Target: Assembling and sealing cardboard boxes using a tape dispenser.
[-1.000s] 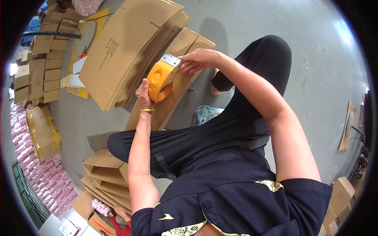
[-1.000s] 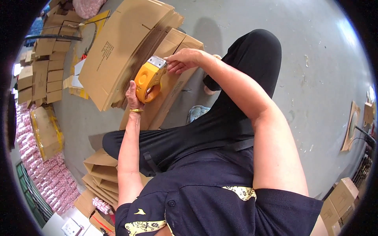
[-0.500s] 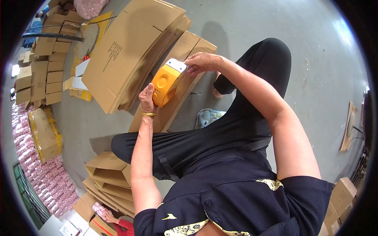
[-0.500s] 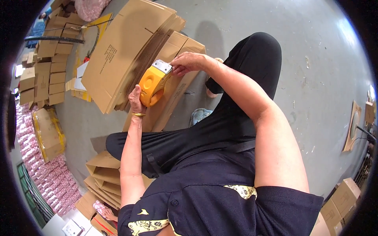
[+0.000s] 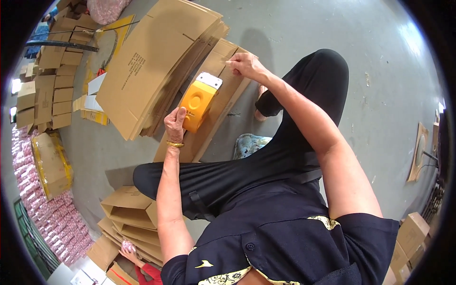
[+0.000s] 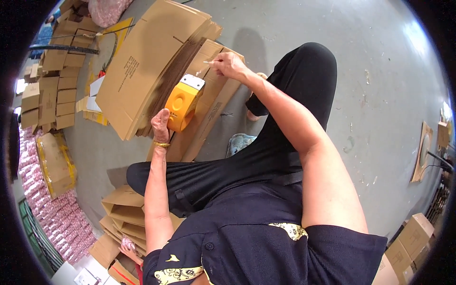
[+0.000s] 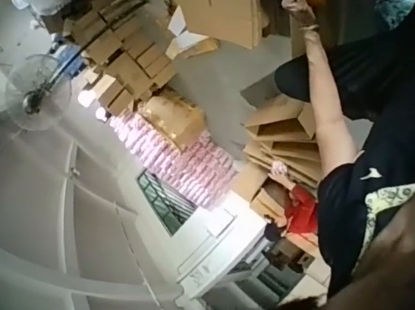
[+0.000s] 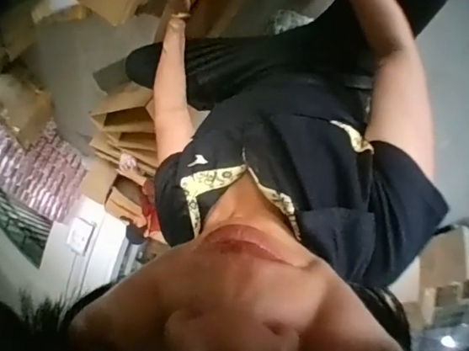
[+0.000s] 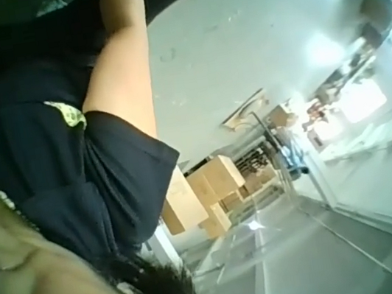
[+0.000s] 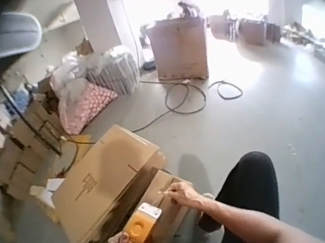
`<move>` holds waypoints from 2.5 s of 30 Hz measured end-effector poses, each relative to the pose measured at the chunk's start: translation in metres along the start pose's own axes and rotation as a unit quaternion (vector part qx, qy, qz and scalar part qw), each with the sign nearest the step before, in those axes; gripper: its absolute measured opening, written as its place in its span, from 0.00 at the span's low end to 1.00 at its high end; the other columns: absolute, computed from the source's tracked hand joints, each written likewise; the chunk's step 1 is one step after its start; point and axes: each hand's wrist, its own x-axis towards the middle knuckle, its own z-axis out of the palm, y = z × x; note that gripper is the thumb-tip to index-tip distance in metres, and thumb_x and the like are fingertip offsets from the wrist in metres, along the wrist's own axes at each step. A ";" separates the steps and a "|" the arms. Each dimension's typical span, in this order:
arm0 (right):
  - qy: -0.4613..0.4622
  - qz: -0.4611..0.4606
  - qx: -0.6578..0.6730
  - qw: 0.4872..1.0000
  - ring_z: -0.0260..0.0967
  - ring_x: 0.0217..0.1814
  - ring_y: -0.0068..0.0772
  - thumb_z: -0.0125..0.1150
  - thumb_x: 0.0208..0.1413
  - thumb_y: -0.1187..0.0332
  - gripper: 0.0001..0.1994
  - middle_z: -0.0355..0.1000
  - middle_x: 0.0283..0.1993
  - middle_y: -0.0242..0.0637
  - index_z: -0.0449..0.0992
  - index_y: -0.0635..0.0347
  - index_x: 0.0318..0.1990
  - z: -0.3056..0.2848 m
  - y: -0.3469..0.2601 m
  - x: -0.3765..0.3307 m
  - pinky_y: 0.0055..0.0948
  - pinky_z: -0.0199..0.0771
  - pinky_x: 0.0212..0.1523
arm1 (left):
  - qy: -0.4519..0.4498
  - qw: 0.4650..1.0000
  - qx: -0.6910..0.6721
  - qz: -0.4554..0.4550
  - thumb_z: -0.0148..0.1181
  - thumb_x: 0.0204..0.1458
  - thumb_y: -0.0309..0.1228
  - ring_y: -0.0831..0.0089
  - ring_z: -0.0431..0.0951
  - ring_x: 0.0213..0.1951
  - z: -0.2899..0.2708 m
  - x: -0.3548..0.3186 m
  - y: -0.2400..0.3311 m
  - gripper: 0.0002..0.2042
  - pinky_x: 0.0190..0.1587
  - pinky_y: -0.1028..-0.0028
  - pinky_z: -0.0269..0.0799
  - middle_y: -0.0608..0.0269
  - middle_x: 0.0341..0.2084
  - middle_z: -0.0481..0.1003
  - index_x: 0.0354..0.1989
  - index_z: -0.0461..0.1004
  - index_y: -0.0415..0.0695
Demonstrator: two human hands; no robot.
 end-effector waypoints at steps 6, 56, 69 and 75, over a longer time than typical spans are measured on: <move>0.209 0.043 -0.042 0.976 0.70 0.27 0.27 0.57 0.49 0.62 0.12 0.74 0.25 0.39 0.77 0.62 0.32 -0.096 0.008 0.057 0.29 0.72 0.32 | 0.050 0.997 0.052 -0.002 0.56 0.54 0.40 0.86 0.61 0.25 -0.025 -0.016 0.000 0.17 0.27 0.83 0.58 0.77 0.20 0.67 0.29 0.74 0.35; 0.117 -0.187 -0.492 0.842 0.64 0.54 0.48 0.40 0.54 0.39 0.34 0.64 0.53 0.46 0.52 0.50 0.63 0.008 0.020 0.062 0.41 0.65 0.52 | 0.023 0.955 0.250 -0.155 0.57 0.51 0.45 0.84 0.55 0.22 -0.150 -0.147 0.030 0.19 0.23 0.79 0.54 0.72 0.15 0.58 0.24 0.68 0.38; 0.101 -0.196 -0.499 0.838 0.59 0.59 0.47 0.41 0.54 0.39 0.35 0.60 0.59 0.45 0.52 0.52 0.63 -0.003 0.032 0.071 0.41 0.62 0.54 | 0.082 0.933 0.248 -0.247 0.61 0.48 0.35 0.86 0.57 0.22 -0.281 -0.291 0.009 0.12 0.24 0.82 0.53 0.75 0.17 0.62 0.27 0.72 0.36; 0.082 -0.188 -0.499 0.842 0.59 0.59 0.49 0.40 0.55 0.40 0.35 0.60 0.59 0.46 0.53 0.55 0.63 0.001 0.025 0.071 0.41 0.61 0.55 | -0.001 0.881 0.332 -0.338 0.60 0.44 0.45 0.81 0.59 0.21 -0.288 -0.280 0.002 0.20 0.24 0.76 0.56 0.69 0.15 0.61 0.23 0.71 0.35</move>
